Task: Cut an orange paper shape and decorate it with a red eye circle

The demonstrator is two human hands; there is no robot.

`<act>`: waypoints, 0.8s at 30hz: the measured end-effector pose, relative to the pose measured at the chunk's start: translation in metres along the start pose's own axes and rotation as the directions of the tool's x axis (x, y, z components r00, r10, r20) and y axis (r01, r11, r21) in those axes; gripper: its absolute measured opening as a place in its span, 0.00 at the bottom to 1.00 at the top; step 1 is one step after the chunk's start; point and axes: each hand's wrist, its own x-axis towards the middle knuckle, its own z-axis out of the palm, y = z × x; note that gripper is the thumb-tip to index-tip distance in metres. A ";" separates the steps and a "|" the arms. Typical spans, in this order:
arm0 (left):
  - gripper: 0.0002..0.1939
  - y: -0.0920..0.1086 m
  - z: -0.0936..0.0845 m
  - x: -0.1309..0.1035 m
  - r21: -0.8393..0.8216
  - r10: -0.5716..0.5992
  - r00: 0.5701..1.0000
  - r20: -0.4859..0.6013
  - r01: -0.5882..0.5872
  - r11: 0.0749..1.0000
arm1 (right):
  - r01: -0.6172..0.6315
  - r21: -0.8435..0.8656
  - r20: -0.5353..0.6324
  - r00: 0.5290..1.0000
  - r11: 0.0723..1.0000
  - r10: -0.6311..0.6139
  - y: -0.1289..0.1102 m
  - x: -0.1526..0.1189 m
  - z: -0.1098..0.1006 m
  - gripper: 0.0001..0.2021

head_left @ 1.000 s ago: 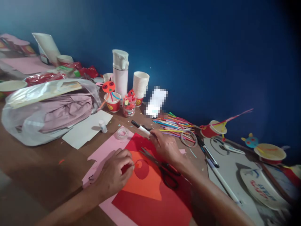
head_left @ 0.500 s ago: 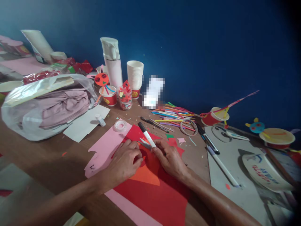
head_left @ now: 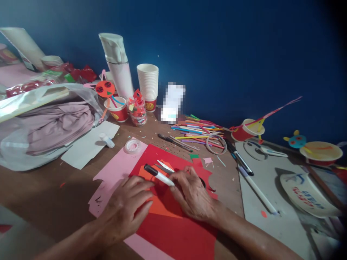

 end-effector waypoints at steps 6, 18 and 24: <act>0.09 0.006 0.012 -0.006 0.035 0.001 1.000 0.025 -0.002 0.999 | 0.038 -0.012 0.028 0.999 0.999 -0.037 0.002 -0.002 0.008 0.07; 0.08 0.004 0.016 -0.005 0.075 -0.009 0.997 0.077 0.003 0.997 | 0.019 0.014 0.038 0.999 1.000 -0.019 0.006 -0.002 0.005 0.07; 0.09 0.002 0.018 -0.006 0.075 -0.004 0.997 0.075 -0.001 0.997 | -0.039 0.079 0.043 0.998 0.996 0.036 0.005 -0.002 0.005 0.09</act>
